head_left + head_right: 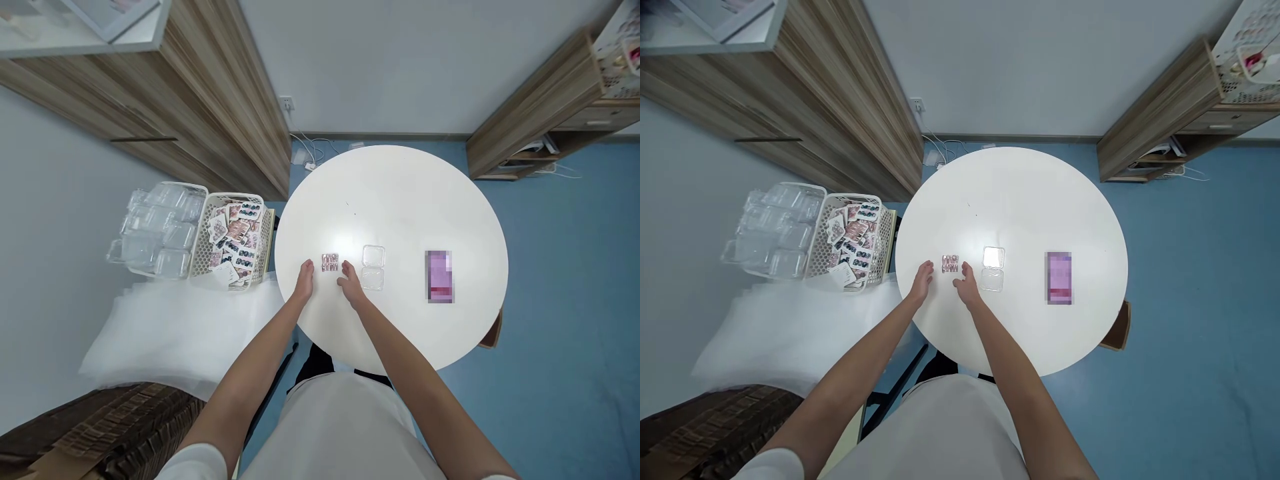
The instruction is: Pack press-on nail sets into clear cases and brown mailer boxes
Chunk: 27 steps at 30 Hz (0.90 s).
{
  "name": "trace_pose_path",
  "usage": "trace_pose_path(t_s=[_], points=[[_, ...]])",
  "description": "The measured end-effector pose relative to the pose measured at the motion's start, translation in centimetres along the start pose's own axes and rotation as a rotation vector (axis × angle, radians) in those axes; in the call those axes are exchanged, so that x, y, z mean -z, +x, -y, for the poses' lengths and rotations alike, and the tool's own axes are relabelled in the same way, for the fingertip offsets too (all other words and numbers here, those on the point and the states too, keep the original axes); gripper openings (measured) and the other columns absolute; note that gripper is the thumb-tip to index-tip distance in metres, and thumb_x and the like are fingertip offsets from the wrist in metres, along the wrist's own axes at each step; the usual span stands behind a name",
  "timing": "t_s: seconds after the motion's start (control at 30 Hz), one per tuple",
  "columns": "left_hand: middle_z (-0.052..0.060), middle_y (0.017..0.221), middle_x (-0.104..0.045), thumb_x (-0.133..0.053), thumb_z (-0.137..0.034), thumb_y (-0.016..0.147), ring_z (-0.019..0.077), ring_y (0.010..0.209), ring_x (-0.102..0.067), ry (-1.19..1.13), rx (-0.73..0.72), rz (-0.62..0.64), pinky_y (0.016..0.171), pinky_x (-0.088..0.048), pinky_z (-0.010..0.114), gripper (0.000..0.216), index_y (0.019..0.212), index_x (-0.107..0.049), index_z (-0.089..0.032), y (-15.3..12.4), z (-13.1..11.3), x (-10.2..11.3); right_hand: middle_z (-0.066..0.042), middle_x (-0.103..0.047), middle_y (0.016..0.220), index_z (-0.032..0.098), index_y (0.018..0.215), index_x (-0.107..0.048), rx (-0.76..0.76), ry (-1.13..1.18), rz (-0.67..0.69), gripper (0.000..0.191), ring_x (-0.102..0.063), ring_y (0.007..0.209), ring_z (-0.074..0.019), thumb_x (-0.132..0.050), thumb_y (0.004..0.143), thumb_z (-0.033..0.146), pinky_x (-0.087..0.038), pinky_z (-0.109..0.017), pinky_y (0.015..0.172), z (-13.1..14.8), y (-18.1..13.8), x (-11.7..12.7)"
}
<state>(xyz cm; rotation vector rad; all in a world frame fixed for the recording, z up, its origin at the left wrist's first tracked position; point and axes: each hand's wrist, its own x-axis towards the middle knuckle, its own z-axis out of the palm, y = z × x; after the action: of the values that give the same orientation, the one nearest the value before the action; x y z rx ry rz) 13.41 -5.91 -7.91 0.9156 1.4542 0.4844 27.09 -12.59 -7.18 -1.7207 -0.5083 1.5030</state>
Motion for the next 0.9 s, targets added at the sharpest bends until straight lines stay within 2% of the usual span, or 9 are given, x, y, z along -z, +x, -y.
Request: trace_pose_path(t_s=[0.13, 0.37, 0.57, 0.73, 0.9], points=[[0.005, 0.136, -0.038, -0.042, -0.039, 0.083, 0.017, 0.126, -0.034, 0.002, -0.018, 0.057, 0.101, -0.03, 0.031, 0.043, 0.124, -0.041, -0.024, -0.1, 0.4, -0.8, -0.001, -0.024, 0.142, 0.029, 0.136, -0.019, -0.006, -0.051, -0.01, 0.078, -0.024, 0.13, -0.0205, -0.047, 0.064, 0.019, -0.029, -0.04, 0.102, -0.4, 0.5, -0.9], [0.003, 0.14, -0.031, -0.041, -0.041, 0.084, 0.0183, 0.127, -0.031, -0.008, 0.042, 0.079, 0.098, -0.033, 0.028, 0.047, 0.127, -0.037, -0.024, -0.3, 0.4, -1.5, -0.002, -0.02, 0.144, 0.026, 0.139, -0.009, -0.021, -0.092, -0.01, 0.085, -0.021, 0.131, -0.0203, -0.048, 0.064, 0.022, -0.031, -0.037, 0.101, -0.4, 0.6, -2.0], [0.003, 0.136, -0.038, -0.041, -0.039, 0.083, 0.0196, 0.12, -0.041, -0.07, 0.087, 0.053, 0.086, -0.042, 0.025, 0.045, 0.125, -0.039, -0.023, -0.7, -0.3, -2.3, 0.0, -0.02, 0.143, 0.029, 0.138, -0.01, -0.043, -0.099, -0.046, 0.086, -0.02, 0.13, -0.0218, -0.05, 0.062, 0.023, -0.032, -0.038, 0.099, -0.4, 0.7, -2.3], [0.003, 0.125, -0.05, -0.04, -0.04, 0.082, 0.0186, 0.116, -0.045, -0.093, 0.095, 0.009, 0.086, -0.04, 0.026, 0.04, 0.119, -0.044, -0.023, -0.3, -0.2, -2.2, 0.0, -0.024, 0.142, 0.03, 0.138, -0.012, -0.061, -0.066, -0.07, 0.086, -0.023, 0.129, -0.0226, -0.05, 0.061, 0.022, -0.037, -0.038, 0.095, -0.3, 1.2, -2.3], [0.004, 0.119, -0.054, -0.038, -0.042, 0.081, 0.0185, 0.113, -0.047, -0.123, 0.158, -0.009, 0.087, -0.039, 0.03, 0.034, 0.103, -0.052, -0.021, 0.4, 0.0, -1.7, -0.002, -0.03, 0.138, 0.029, 0.138, -0.013, -0.081, -0.021, -0.068, 0.083, -0.035, 0.121, -0.0218, -0.047, 0.063, 0.024, -0.039, -0.036, 0.093, 0.2, 1.7, -1.8]])
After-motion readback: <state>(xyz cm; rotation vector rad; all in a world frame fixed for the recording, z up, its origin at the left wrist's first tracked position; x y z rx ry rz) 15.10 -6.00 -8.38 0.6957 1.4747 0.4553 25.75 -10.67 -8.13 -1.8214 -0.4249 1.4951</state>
